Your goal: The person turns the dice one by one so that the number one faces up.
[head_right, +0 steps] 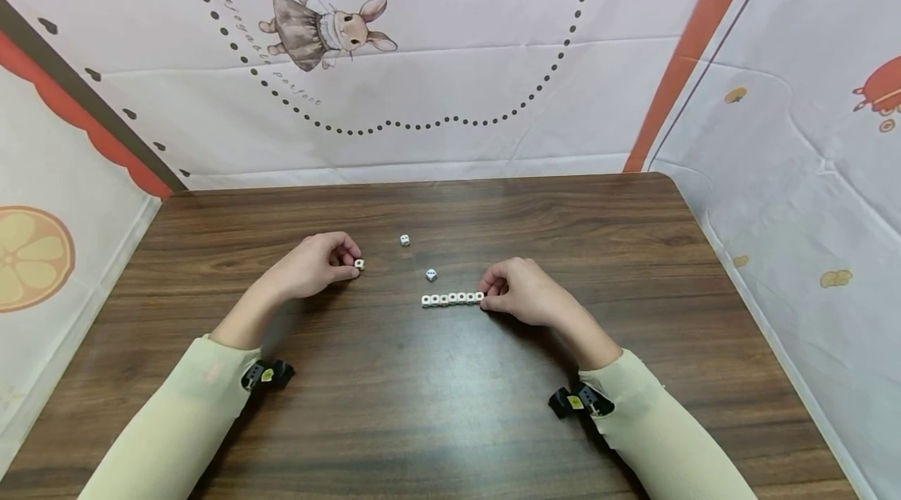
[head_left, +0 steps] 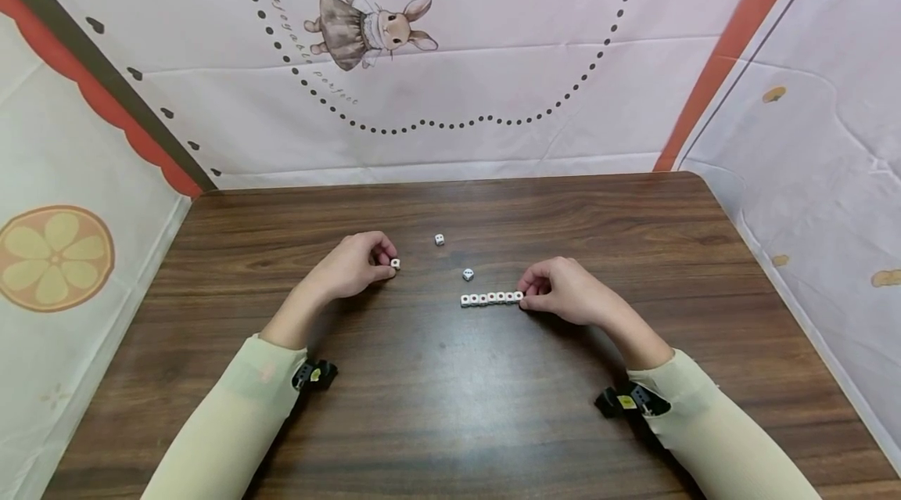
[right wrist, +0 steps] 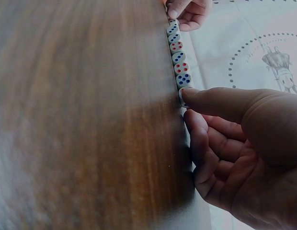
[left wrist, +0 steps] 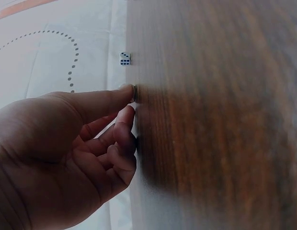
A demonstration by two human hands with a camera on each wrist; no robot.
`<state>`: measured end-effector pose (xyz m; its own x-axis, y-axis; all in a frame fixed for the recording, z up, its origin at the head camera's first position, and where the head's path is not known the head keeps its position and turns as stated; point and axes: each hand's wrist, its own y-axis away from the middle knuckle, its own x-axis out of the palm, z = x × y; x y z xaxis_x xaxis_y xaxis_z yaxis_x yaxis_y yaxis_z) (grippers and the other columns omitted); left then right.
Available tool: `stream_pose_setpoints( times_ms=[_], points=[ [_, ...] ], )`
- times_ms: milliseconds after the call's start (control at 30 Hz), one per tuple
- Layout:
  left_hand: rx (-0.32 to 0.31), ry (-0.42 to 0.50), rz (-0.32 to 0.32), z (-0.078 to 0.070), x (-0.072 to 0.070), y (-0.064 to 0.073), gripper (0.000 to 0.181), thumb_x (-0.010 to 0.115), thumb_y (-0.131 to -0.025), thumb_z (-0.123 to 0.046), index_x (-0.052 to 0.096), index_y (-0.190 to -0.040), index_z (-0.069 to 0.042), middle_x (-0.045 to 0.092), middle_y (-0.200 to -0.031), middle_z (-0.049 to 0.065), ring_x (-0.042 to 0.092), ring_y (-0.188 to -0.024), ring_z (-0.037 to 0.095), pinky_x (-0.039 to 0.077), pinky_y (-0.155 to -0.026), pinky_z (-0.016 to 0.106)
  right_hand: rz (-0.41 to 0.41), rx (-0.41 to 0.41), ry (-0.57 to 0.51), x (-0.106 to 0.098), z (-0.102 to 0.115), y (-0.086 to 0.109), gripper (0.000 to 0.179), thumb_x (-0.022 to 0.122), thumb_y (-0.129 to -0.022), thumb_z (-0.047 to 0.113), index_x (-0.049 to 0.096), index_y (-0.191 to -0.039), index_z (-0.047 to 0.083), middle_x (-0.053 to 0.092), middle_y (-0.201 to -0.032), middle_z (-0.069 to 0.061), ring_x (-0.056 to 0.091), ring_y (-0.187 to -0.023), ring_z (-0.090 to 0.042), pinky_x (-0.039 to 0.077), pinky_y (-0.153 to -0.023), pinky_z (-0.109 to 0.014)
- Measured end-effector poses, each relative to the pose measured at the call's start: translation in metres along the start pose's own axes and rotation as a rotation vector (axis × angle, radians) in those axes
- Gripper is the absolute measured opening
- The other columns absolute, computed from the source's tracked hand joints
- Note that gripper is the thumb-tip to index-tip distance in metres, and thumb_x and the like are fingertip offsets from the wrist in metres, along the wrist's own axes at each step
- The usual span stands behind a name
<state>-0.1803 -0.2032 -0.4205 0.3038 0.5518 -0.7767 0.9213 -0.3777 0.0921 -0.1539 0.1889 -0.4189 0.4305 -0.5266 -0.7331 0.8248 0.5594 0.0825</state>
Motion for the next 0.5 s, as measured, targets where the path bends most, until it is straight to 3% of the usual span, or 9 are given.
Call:
stream_pose_setpoints(
  times_ms=[500],
  points=[
    [0.009, 0.001, -0.016, -0.0005, 0.0020, -0.0007, 0.009, 0.078, -0.095, -0.008, 0.071, -0.100, -0.009, 0.070, -0.089, 0.000, 0.063, -0.083, 0.017, 0.049, -0.080, 0.037, 0.004, 0.009, 0.003, -0.0002, -0.0012, -0.0003, 0.007, 0.084, -0.092, 0.013, 0.078, -0.096, 0.012, 0.069, -0.080, 0.009, 0.062, -0.075, -0.009, 0.051, -0.072, -0.032]
  ],
)
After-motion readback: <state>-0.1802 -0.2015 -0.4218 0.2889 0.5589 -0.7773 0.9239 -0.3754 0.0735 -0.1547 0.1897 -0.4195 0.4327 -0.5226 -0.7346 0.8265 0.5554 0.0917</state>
